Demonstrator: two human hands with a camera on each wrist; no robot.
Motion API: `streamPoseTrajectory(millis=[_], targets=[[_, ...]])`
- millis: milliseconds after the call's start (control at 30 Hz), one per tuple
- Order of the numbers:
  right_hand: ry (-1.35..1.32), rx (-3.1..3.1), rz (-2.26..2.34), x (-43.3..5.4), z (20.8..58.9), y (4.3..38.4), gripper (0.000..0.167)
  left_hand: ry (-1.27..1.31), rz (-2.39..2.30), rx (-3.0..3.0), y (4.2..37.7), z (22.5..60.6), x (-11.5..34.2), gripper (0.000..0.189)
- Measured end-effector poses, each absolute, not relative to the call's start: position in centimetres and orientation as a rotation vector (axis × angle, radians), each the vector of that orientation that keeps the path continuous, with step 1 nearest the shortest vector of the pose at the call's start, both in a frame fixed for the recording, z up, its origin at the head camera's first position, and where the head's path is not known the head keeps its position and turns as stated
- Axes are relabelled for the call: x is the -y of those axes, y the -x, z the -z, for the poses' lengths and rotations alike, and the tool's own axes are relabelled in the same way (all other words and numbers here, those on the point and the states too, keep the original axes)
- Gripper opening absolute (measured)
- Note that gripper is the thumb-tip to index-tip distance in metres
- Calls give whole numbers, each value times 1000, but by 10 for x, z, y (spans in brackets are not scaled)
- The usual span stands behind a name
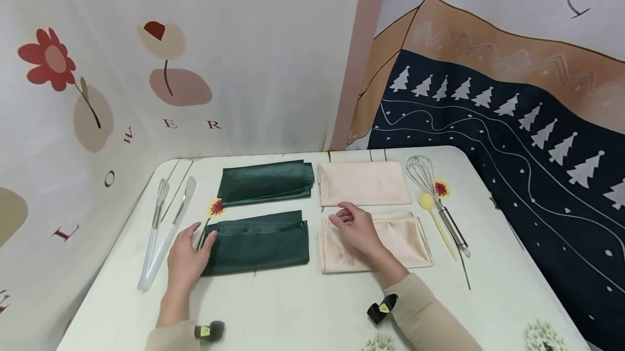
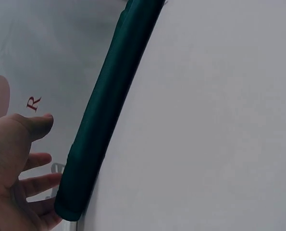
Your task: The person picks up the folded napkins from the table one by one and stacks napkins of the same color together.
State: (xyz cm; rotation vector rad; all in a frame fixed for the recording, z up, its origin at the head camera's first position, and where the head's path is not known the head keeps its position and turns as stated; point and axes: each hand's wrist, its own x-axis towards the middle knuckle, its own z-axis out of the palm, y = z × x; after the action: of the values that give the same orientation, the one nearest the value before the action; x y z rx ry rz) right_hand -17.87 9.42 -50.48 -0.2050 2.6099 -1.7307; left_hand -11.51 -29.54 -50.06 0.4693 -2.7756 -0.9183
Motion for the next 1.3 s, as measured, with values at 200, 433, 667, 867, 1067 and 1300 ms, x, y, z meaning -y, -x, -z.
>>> streamPoseTrajectory(millis=[200,433,667,867,1067,1300], targets=[[252,-2600,1712,-78,503,179,43,-518,966,2801,115,500,299,65],[327,-2536,1679,-60,503,178,48,-514,1024,2813,115,499,301,71],[386,-2539,1570,-51,508,182,46,-503,1046,2845,115,501,302,75],[390,-2511,1472,-47,504,183,58,-489,1052,2869,115,504,302,78],[400,-2471,1417,-43,501,181,61,-465,1067,2869,115,507,302,77],[454,-2480,1399,-37,504,183,52,-417,1001,2881,116,506,299,67]])
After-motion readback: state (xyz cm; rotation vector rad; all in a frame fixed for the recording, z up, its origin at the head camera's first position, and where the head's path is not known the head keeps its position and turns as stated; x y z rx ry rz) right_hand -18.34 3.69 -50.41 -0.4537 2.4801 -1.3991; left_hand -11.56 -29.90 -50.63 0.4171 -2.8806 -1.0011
